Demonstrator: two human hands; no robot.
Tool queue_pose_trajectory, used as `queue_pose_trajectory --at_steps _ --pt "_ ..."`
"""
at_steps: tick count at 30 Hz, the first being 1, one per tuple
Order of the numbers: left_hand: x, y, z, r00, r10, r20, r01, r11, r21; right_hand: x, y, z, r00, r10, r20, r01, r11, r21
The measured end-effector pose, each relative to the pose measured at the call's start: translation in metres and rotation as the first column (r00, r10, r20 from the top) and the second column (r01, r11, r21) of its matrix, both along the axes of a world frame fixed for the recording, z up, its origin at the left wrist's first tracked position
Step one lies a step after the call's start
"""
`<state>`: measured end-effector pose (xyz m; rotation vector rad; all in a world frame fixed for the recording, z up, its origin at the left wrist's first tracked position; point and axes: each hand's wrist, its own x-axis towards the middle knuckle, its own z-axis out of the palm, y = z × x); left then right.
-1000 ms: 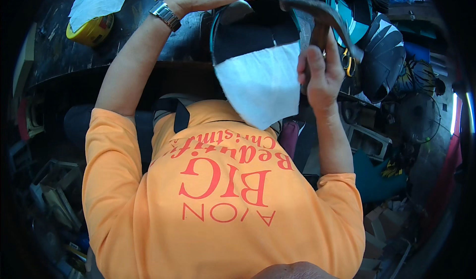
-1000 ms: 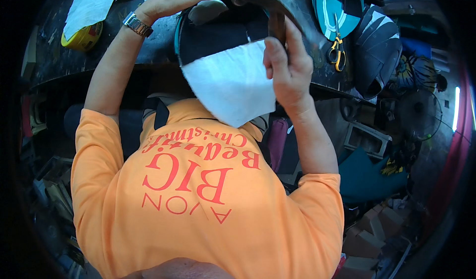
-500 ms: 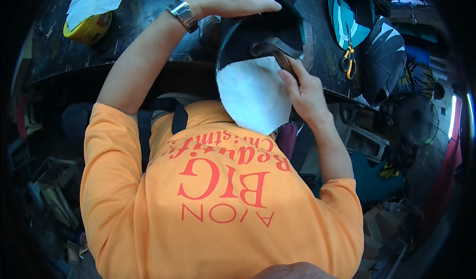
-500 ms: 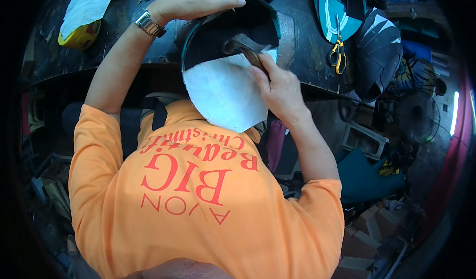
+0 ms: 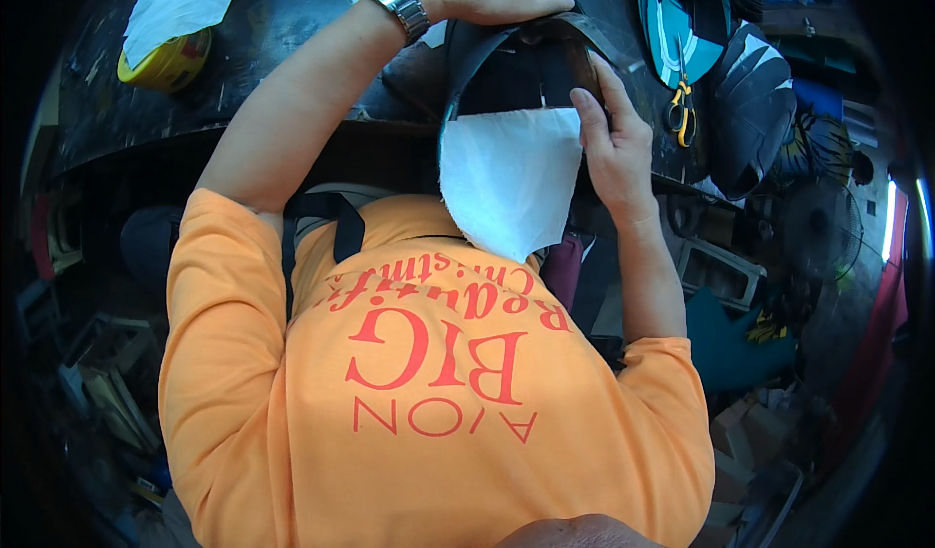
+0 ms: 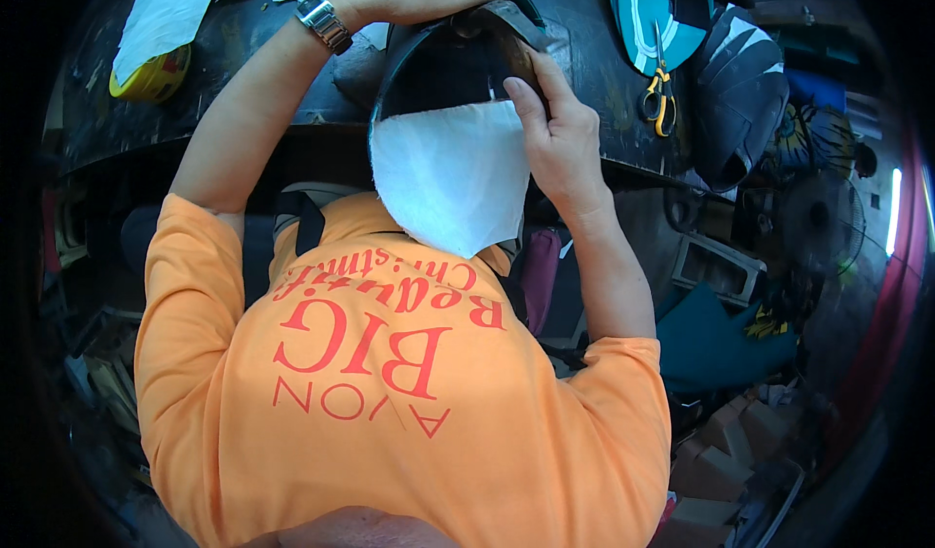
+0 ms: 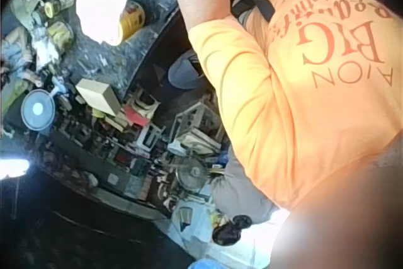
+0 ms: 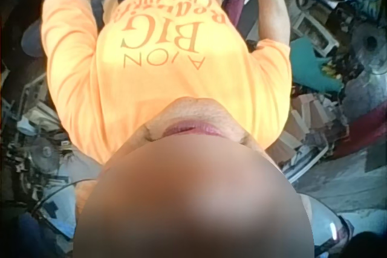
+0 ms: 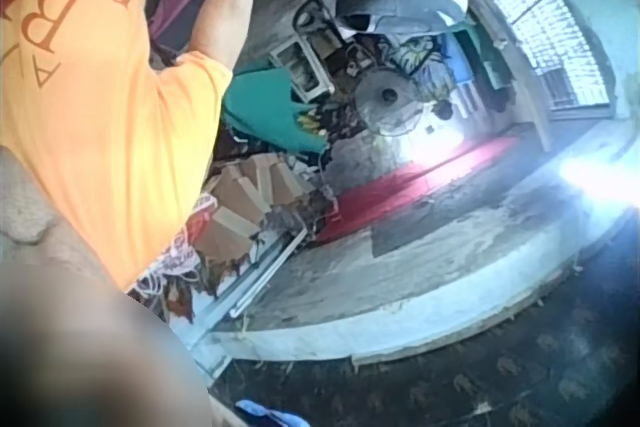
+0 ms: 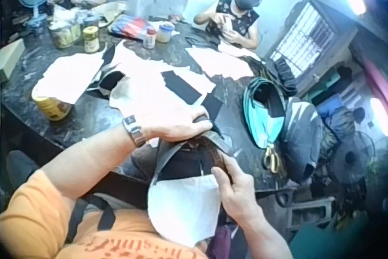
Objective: The person assembles a shoe by placing white paper inside, positioning black fabric pieces, and securing them with a hammer. They repeat this process for multiple sections of the shoe, using scissors to trim excess material and ensuring proper alignment.
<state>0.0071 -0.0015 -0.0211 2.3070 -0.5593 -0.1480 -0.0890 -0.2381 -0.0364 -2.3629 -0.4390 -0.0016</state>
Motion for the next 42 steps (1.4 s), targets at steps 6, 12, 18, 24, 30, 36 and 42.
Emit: queue_pose_trajectory --at_steps 6,12,18,24,30,36,42 --pt "0.004 -0.006 0.002 0.999 0.027 -0.026 -0.024 0.994 0.104 0.006 0.005 0.013 0.99 0.099 0.099 -0.074 0.971 -0.226" --pt "-0.005 0.007 0.005 1.0 0.0 -0.03 0.001 0.998 0.06 -0.026 -0.01 0.01 0.997 0.019 0.076 -0.027 0.994 0.107" --pt "-0.007 -0.019 0.011 0.998 0.052 0.033 -0.059 0.965 0.256 -0.046 -0.043 0.031 0.998 0.061 -0.024 -0.063 0.995 -0.082" --pt "0.0 -0.016 0.012 0.996 -0.015 0.082 -0.011 0.953 0.302 -0.044 -0.05 -0.003 1.0 0.009 -0.017 -0.012 0.981 -0.193" --pt "0.006 -0.024 0.004 0.999 -0.013 0.05 -0.003 0.949 0.316 -0.024 -0.051 -0.005 0.998 -0.051 0.036 0.056 0.987 -0.152" --pt "0.002 -0.032 0.01 0.999 0.026 0.035 -0.038 0.921 0.387 0.015 -0.029 -0.015 0.979 -0.133 0.155 0.169 0.954 -0.246" --pt "-0.009 -0.03 0.014 0.994 0.084 0.062 -0.101 0.934 0.342 -0.014 -0.057 -0.017 0.97 -0.226 0.092 0.24 0.953 -0.187"
